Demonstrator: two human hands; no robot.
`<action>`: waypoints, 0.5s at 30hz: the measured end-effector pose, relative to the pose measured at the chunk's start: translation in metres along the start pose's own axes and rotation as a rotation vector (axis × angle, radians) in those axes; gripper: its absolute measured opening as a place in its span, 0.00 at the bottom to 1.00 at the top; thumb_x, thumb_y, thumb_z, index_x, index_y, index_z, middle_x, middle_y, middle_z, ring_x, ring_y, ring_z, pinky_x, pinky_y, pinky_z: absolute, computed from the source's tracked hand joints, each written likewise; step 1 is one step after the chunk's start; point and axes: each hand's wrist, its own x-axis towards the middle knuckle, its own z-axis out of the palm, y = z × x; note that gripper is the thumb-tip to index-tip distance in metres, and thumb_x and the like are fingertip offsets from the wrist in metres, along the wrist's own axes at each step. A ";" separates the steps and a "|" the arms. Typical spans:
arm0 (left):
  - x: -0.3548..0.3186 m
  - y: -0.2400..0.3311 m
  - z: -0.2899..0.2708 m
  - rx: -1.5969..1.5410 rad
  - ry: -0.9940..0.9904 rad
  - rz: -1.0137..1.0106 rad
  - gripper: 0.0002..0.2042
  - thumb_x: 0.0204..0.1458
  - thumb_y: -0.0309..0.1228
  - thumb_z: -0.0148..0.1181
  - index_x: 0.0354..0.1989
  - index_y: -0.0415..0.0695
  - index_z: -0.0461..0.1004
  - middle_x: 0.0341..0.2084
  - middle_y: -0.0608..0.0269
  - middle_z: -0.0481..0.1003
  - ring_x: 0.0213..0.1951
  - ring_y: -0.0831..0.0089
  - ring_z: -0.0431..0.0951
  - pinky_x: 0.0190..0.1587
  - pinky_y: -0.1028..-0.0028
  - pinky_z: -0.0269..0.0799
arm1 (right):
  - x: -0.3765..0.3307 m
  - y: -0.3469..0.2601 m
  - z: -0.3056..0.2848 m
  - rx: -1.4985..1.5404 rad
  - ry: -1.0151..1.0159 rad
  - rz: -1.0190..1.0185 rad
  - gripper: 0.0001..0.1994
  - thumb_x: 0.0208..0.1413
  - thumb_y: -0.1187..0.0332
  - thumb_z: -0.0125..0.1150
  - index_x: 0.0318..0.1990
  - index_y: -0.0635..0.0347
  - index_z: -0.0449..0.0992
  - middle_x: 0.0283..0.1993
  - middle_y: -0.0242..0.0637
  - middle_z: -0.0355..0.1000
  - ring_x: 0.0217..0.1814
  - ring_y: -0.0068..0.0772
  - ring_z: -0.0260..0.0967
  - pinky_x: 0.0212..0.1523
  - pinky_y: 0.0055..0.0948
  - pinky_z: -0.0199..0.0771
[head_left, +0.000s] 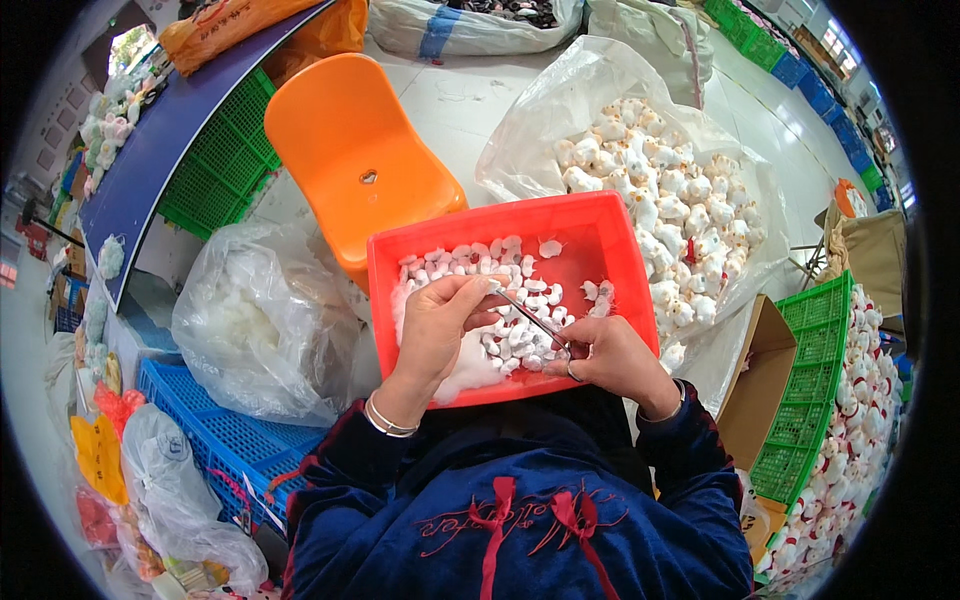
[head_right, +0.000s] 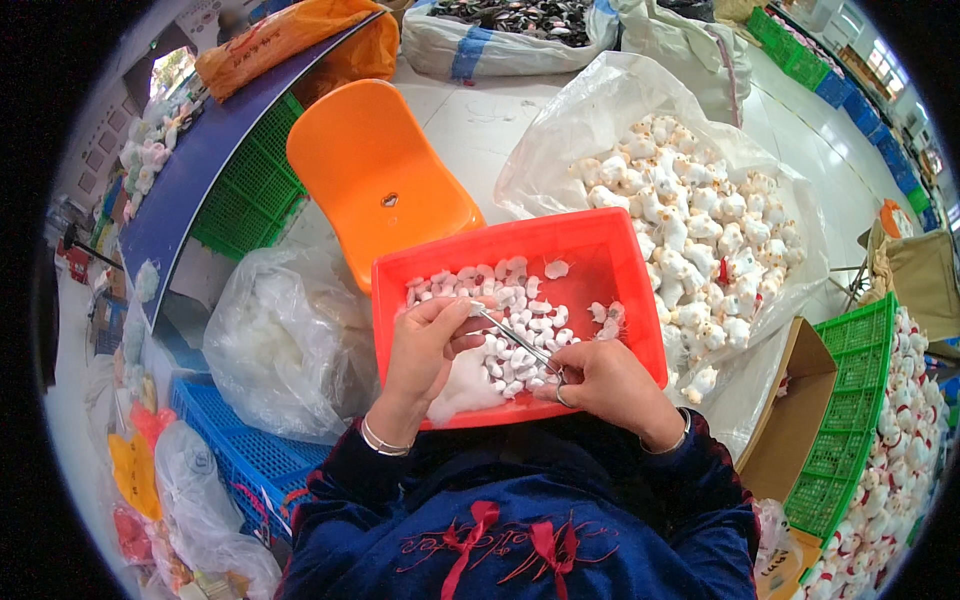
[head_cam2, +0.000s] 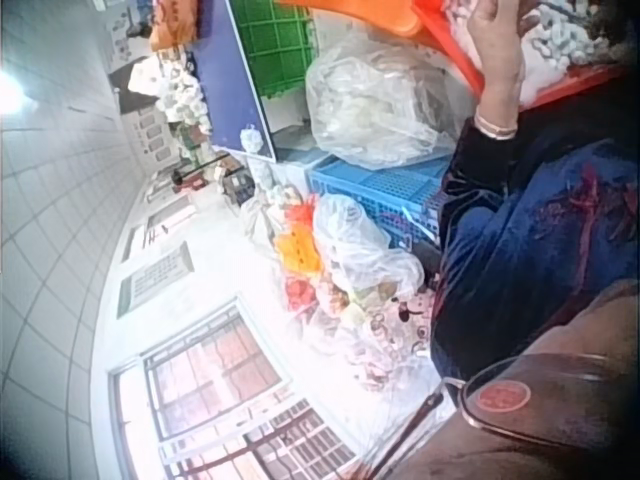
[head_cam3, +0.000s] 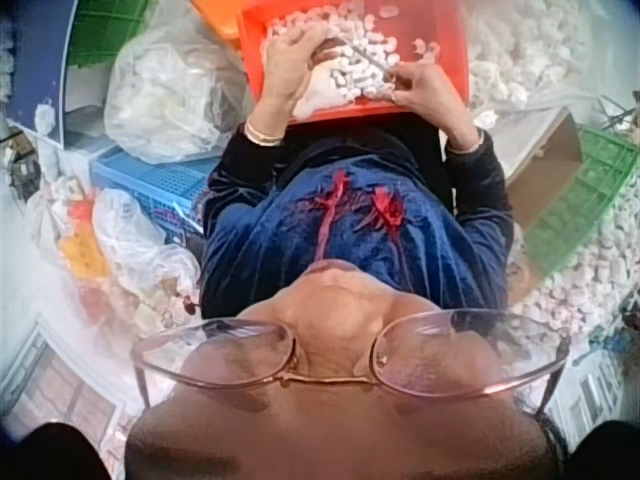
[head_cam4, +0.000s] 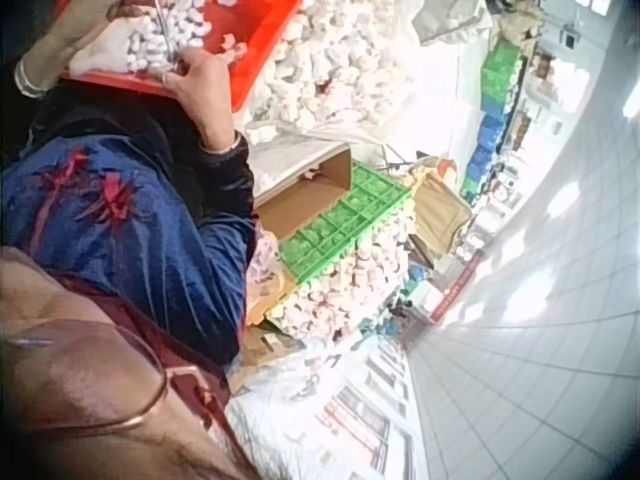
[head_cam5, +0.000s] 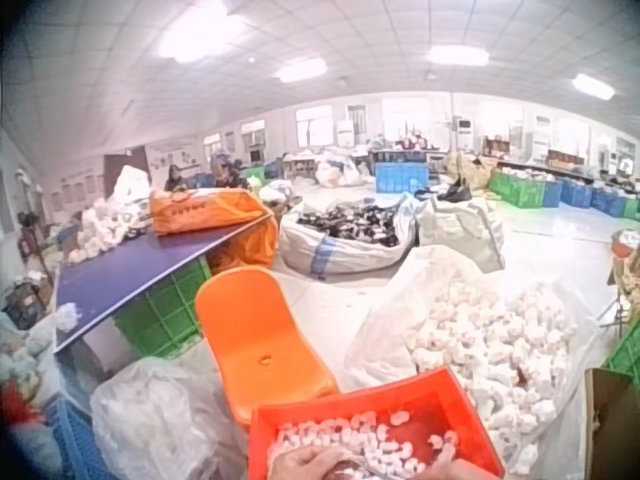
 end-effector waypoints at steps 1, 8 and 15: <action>-0.001 -0.001 0.000 -0.009 -0.002 0.021 0.11 0.68 0.30 0.56 0.48 0.36 0.82 0.44 0.51 0.84 0.44 0.69 0.86 0.42 0.75 0.84 | -0.001 -0.003 -0.001 -0.025 -0.015 0.004 0.18 0.52 0.55 0.76 0.35 0.64 0.82 0.24 0.44 0.74 0.25 0.41 0.72 0.30 0.37 0.71; -0.002 -0.006 -0.001 0.002 -0.011 0.072 0.11 0.68 0.30 0.57 0.48 0.35 0.81 0.45 0.53 0.84 0.44 0.70 0.86 0.44 0.76 0.83 | -0.002 -0.010 -0.001 -0.119 0.019 -0.004 0.18 0.52 0.54 0.75 0.32 0.63 0.80 0.23 0.45 0.73 0.27 0.48 0.73 0.30 0.41 0.70; -0.001 -0.007 -0.003 -0.076 -0.058 0.039 0.11 0.68 0.30 0.57 0.49 0.35 0.81 0.47 0.54 0.83 0.45 0.71 0.86 0.44 0.77 0.82 | 0.005 0.002 0.004 -0.115 0.094 -0.157 0.18 0.52 0.54 0.75 0.30 0.62 0.79 0.24 0.46 0.74 0.28 0.50 0.74 0.30 0.43 0.71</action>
